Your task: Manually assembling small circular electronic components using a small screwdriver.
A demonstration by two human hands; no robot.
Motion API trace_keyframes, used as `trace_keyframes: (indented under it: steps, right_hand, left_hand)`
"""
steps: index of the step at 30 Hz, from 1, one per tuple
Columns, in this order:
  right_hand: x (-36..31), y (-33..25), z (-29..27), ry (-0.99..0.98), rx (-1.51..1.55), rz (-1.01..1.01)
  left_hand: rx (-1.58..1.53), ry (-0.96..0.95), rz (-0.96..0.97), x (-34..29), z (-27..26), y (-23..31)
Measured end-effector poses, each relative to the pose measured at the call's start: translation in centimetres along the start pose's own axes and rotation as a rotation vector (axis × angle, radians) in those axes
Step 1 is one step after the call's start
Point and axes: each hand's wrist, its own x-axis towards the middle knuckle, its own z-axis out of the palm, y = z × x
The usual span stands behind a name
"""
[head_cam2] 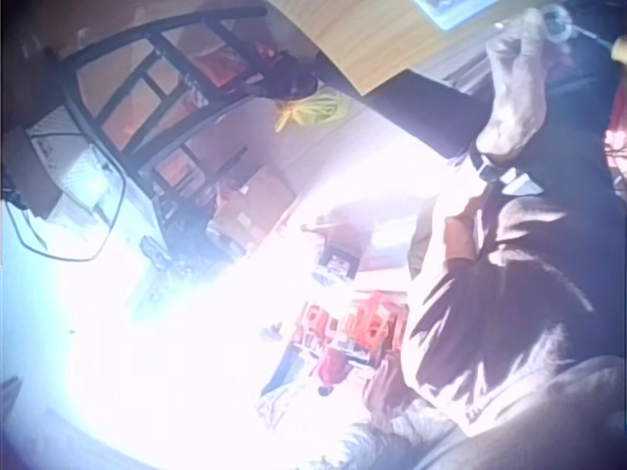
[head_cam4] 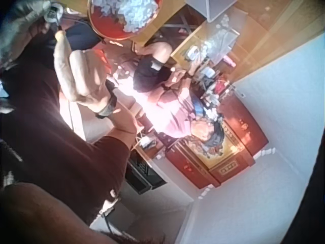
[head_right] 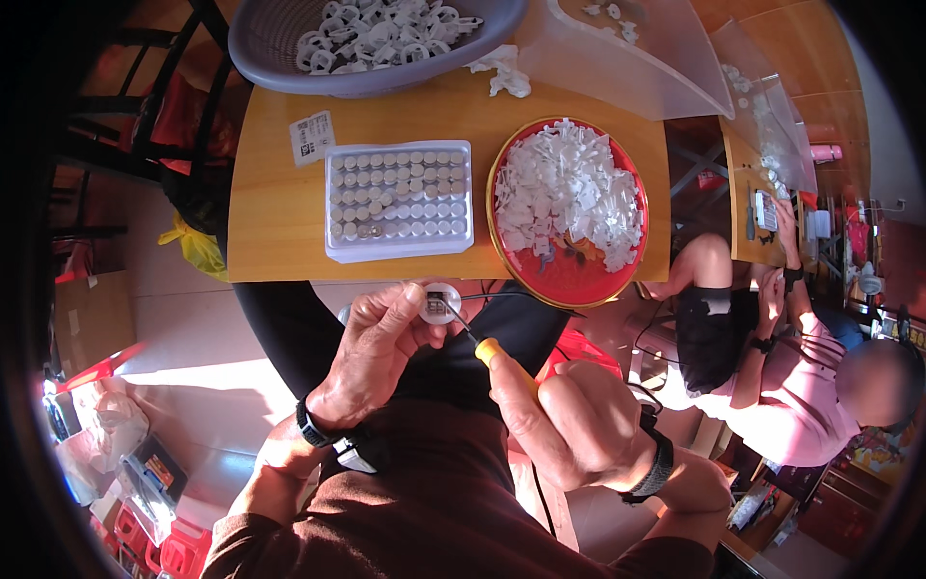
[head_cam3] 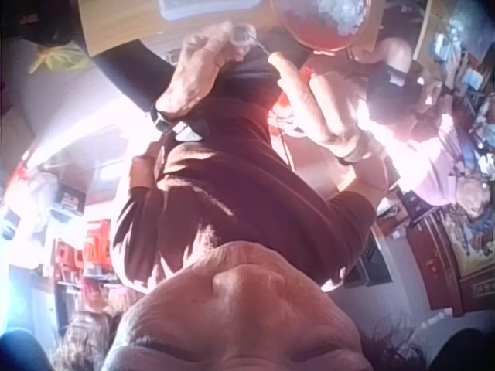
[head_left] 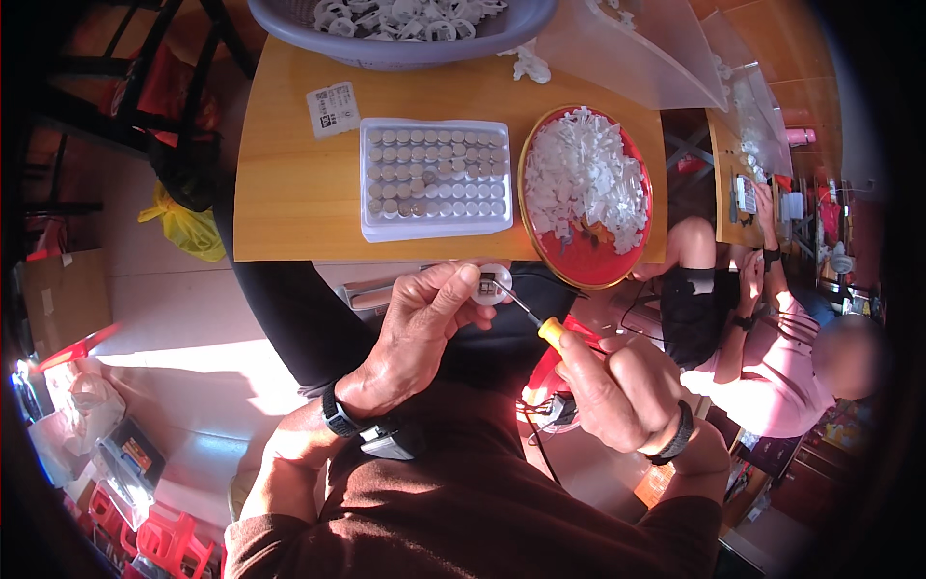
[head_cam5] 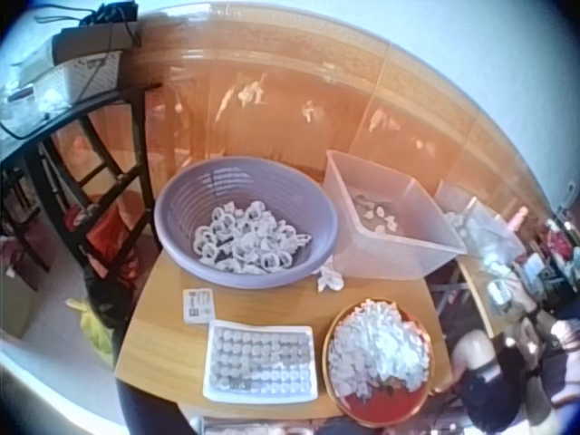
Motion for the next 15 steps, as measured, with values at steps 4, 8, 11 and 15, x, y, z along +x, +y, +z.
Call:
trace_keyframes:
  steps: [4, 8, 11, 15]
  right_hand:
    - [-0.20, 0.16, 0.39, 0.054, -0.045, -0.024]
    - [-0.18, 0.31, 0.32, 0.032, -0.017, -0.010]
    - [-0.25, 0.25, 0.63, 0.029, -0.020, -0.027]
    - [0.04, -0.01, 0.52, 0.020, -0.039, -0.046]
  left_hand:
    - [-0.068, -0.027, 0.040, 0.02, -0.16, 0.00]
    - [-0.100, -0.025, 0.052, 0.11, -0.27, -0.15]
    - [-0.123, -0.003, 0.058, 0.19, -0.18, -0.25]
    - [-0.126, 0.019, 0.066, 0.15, -0.08, -0.14]
